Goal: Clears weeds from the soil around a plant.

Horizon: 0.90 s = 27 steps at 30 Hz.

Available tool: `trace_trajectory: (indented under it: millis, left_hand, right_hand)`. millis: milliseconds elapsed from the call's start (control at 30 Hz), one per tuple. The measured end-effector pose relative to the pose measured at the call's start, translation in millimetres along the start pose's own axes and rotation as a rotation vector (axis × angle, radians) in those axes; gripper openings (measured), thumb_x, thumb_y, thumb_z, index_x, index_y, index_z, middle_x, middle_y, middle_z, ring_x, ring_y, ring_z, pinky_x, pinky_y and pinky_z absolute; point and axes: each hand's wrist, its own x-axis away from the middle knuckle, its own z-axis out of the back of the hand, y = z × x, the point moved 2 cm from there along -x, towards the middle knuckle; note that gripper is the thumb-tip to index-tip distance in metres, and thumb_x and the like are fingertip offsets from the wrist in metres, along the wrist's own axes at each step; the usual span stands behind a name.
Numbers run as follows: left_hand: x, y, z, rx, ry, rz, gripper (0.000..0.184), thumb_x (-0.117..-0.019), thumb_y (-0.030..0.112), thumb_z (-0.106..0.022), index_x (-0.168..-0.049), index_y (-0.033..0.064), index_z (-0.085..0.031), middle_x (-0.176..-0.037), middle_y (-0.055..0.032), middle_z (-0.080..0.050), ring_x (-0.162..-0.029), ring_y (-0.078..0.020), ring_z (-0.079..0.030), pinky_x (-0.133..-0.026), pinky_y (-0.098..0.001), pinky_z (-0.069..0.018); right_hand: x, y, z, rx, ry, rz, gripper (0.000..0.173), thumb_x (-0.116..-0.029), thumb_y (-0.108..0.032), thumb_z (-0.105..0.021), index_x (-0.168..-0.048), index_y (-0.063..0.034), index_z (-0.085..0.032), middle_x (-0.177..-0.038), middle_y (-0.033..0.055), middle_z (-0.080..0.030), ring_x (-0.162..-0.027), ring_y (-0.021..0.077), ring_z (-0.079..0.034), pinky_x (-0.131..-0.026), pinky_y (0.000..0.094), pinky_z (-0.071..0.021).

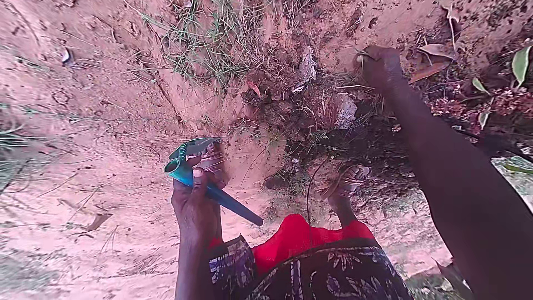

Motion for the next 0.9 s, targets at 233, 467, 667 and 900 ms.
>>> trace_trajectory:
  millis: [233,467,667,900]
  left_hand:
    - [2,-6,-2,-0.023,-0.023,-0.001,0.022,-0.1072,0.009,-0.033,-0.126,0.0076,-0.044,-0.069,0.0085,-0.063,-0.059,-0.0057,-0.066,-0.061,-0.0228,-0.0604]
    - [1,-6,-5,-0.016,-0.019,0.005,0.022,-0.1066,0.009,-0.034,-0.126,0.0074,-0.044,-0.068,0.0084,-0.063,-0.058,-0.0053,-0.065,-0.060,-0.0220,-0.0594]
    - [2,-1,-6,-0.015,-0.037,-0.016,0.023,-0.1060,0.008,-0.034,-0.127,0.0070,-0.043,-0.068,0.0087,-0.063,-0.058,-0.0053,-0.066,-0.061,-0.0219,-0.0598]
    - [2,-2,-2,-0.006,-0.013,-0.010,0.022,-0.1067,0.008,-0.035,-0.127,0.0075,-0.044,-0.067,0.0082,-0.062,-0.058,-0.0057,-0.065,-0.060,-0.0226,-0.0596]
  right_hand:
    - [22,-8,17,-0.125,0.160,-0.087,0.034,-0.1079,-0.019,-0.045,-0.110,0.0083,-0.064,-0.096,0.0222,-0.066,-0.086,0.0285,-0.063,-0.085,0.0492,-0.0480]
    - [37,-18,22,0.146,-0.125,0.010,0.041,-0.0982,0.000,-0.060,-0.139,0.0046,-0.057,-0.137,0.0366,-0.054,-0.125,0.0558,-0.055,-0.104,0.0704,-0.0414]
    - [11,-14,-8,0.322,-0.368,0.167,0.035,-0.0905,0.009,-0.065,-0.125,0.0082,-0.065,-0.145,0.0316,-0.050,-0.130,0.0554,-0.051,-0.106,0.0700,-0.0416]
    - [6,-34,-5,0.282,-0.425,-0.175,0.039,-0.1111,-0.028,-0.045,-0.119,0.0060,-0.064,-0.116,0.0356,-0.064,-0.114,0.0545,-0.061,-0.093,0.0735,-0.0430]
